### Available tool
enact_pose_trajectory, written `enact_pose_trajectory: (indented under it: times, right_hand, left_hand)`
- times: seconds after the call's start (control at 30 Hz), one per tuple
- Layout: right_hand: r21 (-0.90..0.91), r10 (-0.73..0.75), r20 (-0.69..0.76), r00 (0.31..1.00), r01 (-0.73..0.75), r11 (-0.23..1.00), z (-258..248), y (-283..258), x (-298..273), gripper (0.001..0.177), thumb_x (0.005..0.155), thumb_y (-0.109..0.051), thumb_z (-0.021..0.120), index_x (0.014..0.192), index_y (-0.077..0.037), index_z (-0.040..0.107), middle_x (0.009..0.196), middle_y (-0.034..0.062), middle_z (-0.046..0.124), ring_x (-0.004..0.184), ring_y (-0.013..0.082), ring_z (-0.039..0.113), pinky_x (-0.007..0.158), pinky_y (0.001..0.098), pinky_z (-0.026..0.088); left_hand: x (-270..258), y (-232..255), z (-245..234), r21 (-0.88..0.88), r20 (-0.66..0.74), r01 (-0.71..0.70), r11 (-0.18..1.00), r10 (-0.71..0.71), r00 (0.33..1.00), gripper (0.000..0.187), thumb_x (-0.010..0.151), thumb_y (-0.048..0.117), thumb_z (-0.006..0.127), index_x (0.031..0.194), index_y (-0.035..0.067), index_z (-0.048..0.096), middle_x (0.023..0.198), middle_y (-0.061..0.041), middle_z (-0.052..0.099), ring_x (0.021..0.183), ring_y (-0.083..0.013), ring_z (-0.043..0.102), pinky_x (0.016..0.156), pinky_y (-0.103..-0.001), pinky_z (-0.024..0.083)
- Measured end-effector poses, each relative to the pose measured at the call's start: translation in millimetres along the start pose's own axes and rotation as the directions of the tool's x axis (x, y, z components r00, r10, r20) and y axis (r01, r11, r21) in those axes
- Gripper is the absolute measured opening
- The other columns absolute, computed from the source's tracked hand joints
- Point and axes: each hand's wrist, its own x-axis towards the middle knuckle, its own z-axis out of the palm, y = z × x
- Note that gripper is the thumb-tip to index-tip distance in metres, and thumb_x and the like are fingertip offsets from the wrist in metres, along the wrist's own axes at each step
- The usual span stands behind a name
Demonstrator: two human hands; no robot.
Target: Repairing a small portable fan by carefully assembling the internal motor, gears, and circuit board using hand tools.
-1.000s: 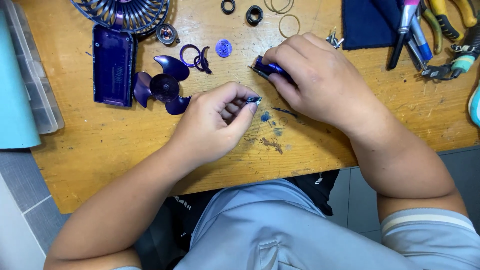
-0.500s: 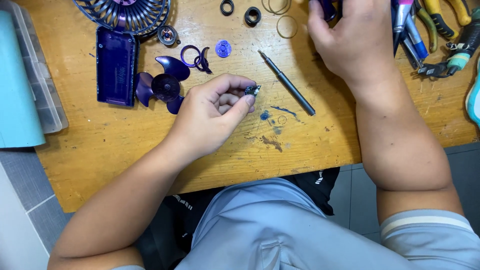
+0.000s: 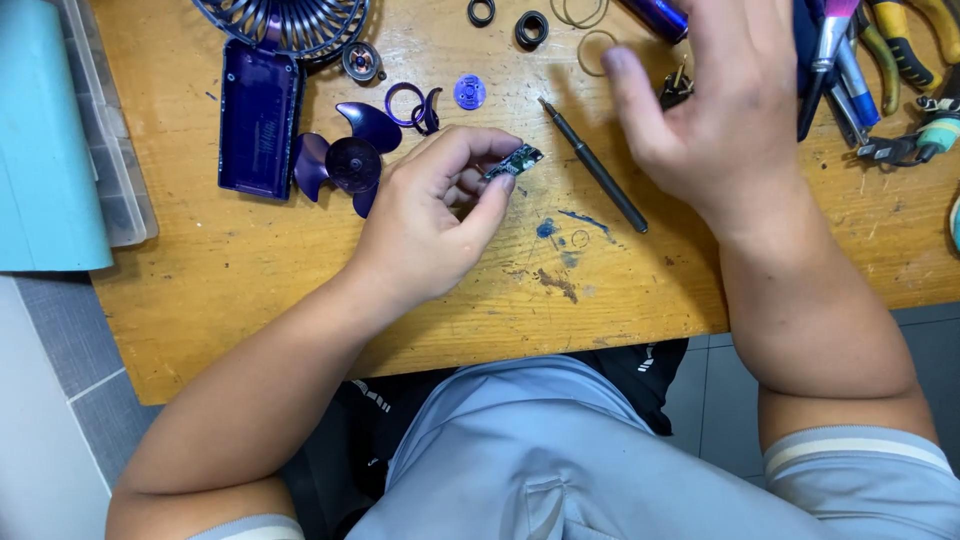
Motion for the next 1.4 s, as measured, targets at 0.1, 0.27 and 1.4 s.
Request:
enact_pose_trajectory:
  times: [0.1, 0.27, 1.4]
  right_hand:
    - [0.361, -0.016, 0.049, 0.999, -0.003, 0.932, -1.2, -28.6, 0.8, 0.025, 0.118, -0.002, 0.076, 0.135, 0.015, 0.070, 0.123, 0.0302, 0.071, 0.114, 0.0434, 0.069, 0.097, 0.0513, 0.057]
    - [0.617, -0.015, 0.192, 0.981, -0.109, 0.779, 3.3, -53.8, 3.1, 0.024, 0.114, 0.005, 0.080, 0.137, 0.009, 0.074, 0.123, 0.0229, 0.080, 0.104, 0.0336, 0.074, 0.098, 0.0422, 0.060]
    - [0.165, -0.184, 0.122, 0.975, 0.162, 0.973, 17.4, -49.8, 4.4, 0.009, 0.117, -0.003, 0.089, 0.124, 0.000, 0.084, 0.115, 0.0167, 0.076, 0.099, 0.0356, 0.066, 0.082, 0.0454, 0.054]
  left_hand:
    - [0.3, -2.3, -0.7, -0.032, -0.051, -0.036, 0.999, 0.035, 0.998, 0.025, 0.111, 0.004, 0.074, 0.135, 0.009, 0.078, 0.122, -0.005, 0.078, 0.098, -0.0095, 0.071, 0.085, -0.022, 0.060]
    - [-1.0, -0.6, -2.7, 0.022, -0.087, -0.149, 0.989, 0.150, 0.985, 0.024, 0.113, 0.002, 0.074, 0.135, 0.008, 0.081, 0.121, -0.007, 0.073, 0.098, -0.0149, 0.073, 0.079, -0.024, 0.061]
    - [14.6, -27.3, -53.2, 0.889, -0.260, 0.109, 0.445, 0.293, 0.920, 0.024, 0.109, 0.029, 0.085, 0.119, 0.009, 0.075, 0.110, -0.012, 0.063, 0.099, -0.0349, 0.066, 0.073, -0.048, 0.060]
